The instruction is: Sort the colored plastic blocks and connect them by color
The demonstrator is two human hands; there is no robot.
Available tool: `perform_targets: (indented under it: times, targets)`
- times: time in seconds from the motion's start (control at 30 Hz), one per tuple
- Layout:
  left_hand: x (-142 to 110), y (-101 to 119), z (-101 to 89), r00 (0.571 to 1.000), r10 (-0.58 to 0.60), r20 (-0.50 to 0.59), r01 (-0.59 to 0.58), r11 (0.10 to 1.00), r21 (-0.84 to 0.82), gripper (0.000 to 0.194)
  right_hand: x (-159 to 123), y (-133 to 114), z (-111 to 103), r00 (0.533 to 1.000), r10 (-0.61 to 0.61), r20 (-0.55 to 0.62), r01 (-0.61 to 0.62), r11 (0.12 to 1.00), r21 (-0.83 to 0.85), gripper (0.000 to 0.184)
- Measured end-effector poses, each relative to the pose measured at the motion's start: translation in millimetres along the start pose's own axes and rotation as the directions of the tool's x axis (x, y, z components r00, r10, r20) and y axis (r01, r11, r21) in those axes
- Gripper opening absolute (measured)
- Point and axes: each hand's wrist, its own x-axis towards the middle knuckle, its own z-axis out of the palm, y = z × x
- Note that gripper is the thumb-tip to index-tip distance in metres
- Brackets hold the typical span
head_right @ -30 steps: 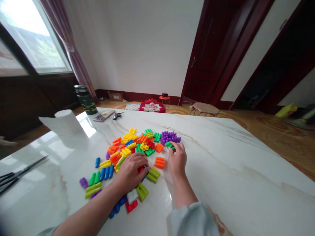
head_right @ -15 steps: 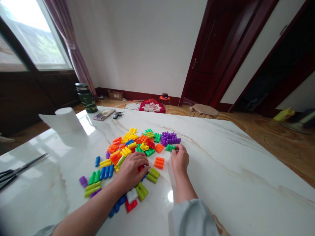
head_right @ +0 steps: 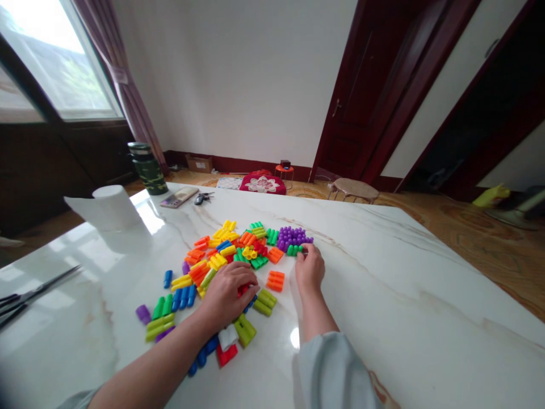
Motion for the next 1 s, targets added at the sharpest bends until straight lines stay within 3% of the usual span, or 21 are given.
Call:
perform_targets:
  times: [0.37,0.57,0.67,0.77,0.87,1.0]
  targets:
    - [-0.8,-1.3,0.6,1.0,0.002,-0.017,-0.002,1.0,0.002,0.008,0.5,-3.1,2.8,1.0,-0.022,0.002,0.022,0.997,0.068,0.02]
    - [0.4,-0.6,0.4,1.0,0.008,-0.018,-0.008,1.0,0.003,0.009,-9.8,-18.9,-6.9,0.993,-0.062,-0.105,0.064,0.998,0.012,0.024]
    - [0.6,-1.1,0.5,1.0,0.008,-0.023,-0.008,1.0,0.006,0.009,-20.4,-31.3,-8.8,0.971,-0.239,0.011,0.239,0.971,0.01,0.021]
    - [0.0,-0.5,0.1,1.0,0.006,-0.031,-0.006,1.0,0.002,0.008,-28.6,-41.4,-5.7,0.9,-0.394,0.186,0.397,0.917,0.024,0.024]
    - [-0.7,-0.3,-0.1,0.999,0.006,-0.038,-0.006,1.0,-0.004,0.009,-34.5,-49.1,-3.7,0.883,-0.374,0.284,0.402,0.915,-0.045,0.027]
    - [-1.4,-2.9,1.5,0.998,-0.023,-0.065,0.024,0.999,0.023,0.011,-42.8,-57.3,-5.8,0.897,-0.274,0.346,0.34,0.929,-0.146,0.012]
